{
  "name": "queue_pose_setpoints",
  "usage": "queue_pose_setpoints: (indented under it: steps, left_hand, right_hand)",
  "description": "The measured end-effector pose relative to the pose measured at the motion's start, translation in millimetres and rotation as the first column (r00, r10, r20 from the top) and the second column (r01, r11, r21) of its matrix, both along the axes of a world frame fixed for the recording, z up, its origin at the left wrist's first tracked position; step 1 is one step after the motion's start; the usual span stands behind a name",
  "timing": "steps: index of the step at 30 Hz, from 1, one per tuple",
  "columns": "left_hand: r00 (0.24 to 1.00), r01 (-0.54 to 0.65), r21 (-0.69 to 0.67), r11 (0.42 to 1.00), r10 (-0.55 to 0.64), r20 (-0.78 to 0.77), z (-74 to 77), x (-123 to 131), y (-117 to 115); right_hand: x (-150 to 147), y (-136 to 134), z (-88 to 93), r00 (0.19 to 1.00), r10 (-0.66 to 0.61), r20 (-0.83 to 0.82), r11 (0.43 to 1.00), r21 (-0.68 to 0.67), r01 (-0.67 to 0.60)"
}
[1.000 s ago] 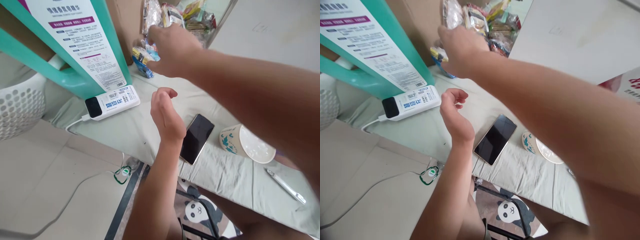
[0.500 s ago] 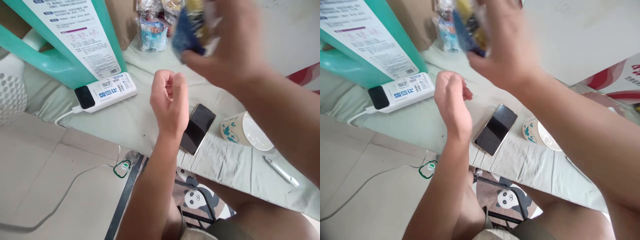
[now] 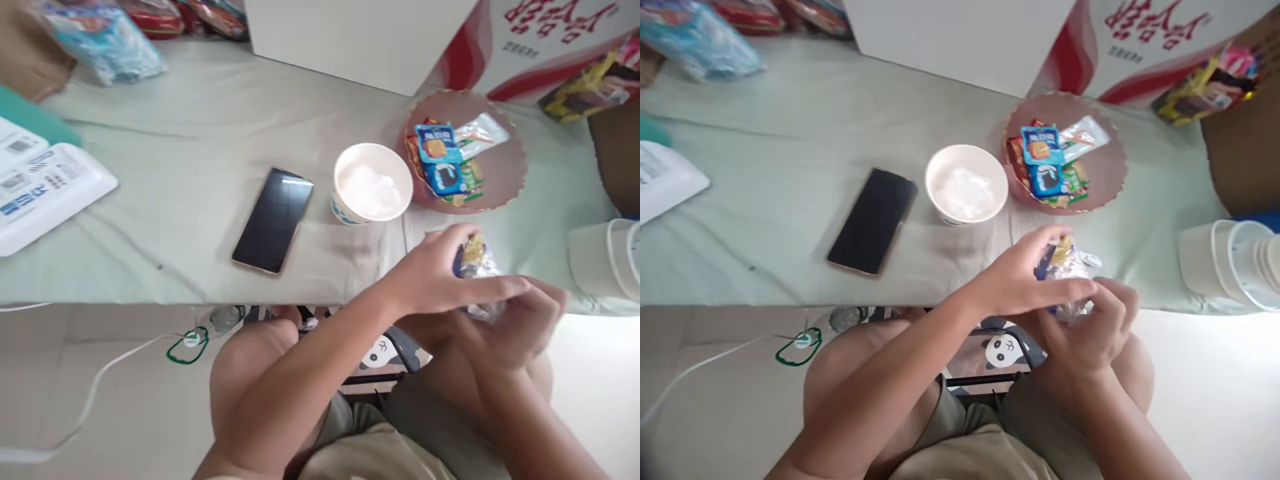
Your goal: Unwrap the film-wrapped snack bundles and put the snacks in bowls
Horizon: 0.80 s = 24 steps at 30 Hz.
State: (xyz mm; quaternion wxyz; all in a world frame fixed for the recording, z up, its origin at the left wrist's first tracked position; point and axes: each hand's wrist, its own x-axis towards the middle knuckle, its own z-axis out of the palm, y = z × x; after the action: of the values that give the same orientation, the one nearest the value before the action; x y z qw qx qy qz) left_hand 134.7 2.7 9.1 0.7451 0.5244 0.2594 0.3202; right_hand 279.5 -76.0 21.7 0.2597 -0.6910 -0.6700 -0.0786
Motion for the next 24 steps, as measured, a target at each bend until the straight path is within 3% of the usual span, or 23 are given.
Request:
queue_pose_setpoints:
  steps: [3, 6, 8, 10, 11, 14, 16, 19, 21, 24]
  left_hand:
    - [0.996, -0.05, -0.132, 0.99, 0.059, 0.064, -12.1, 25, 2]
    - [0.981, -0.13, -0.208, 0.97, 0.156, 0.116, -15.0, 28, 4]
    - [0.986, -0.123, -0.251, 0.96, 0.147, 0.08, -17.3, 20, 7]
    - [0.984, -0.164, -0.292, 0.942, 0.179, 0.026, -21.6, 7, 9]
    - [0.986, -0.154, -0.336, 0.929, 0.165, 0.003, -24.0, 1, 11]
    - [0.993, -0.116, -0.311, 0.943, 0.108, -0.043, -31.0, -14, 13]
    - [0.991, -0.13, -0.296, 0.946, 0.114, -0.072, -34.7, -18, 14]
    - [0.981, -0.184, -0.259, 0.948, 0.164, -0.099, -40.9, -15, 17]
    - [0.967, -0.249, -0.193, 0.949, 0.235, -0.097, -46.1, -12, 19]
    - [0.923, -0.37, -0.029, 0.928, 0.364, -0.127, -53.0, -11, 20]
  right_hand:
    - [8, 5, -15.9, 0.998, -0.003, 0.058, 0.968, 0.252, -0.012]
    - [13, 22, -17.5, 0.966, 0.255, -0.039, 0.962, 0.116, -0.249]
    - [22, 31, -12.9, 0.849, 0.468, -0.247, 0.876, 0.004, -0.481]
    - [35, 38, -7.2, 0.71, 0.566, -0.419, 0.784, 0.006, -0.621]
    - [43, 40, -5.2, 0.705, 0.557, -0.44, 0.792, 0.024, -0.611]
    - [69, 48, -7.9, 0.898, 0.331, -0.289, 0.938, -0.002, -0.346]
    - [83, 53, -18.6, 0.978, 0.156, -0.136, 0.979, -0.107, -0.171]
    - [96, 61, -40.3, 0.998, 0.056, 0.002, 0.956, -0.289, -0.053]
    - [98, 66, -49.6, 0.999, 0.029, 0.038, 0.943, -0.332, -0.015]
    - [90, 68, -48.1, 0.999, -0.013, 0.03, 0.93, -0.367, 0.023]
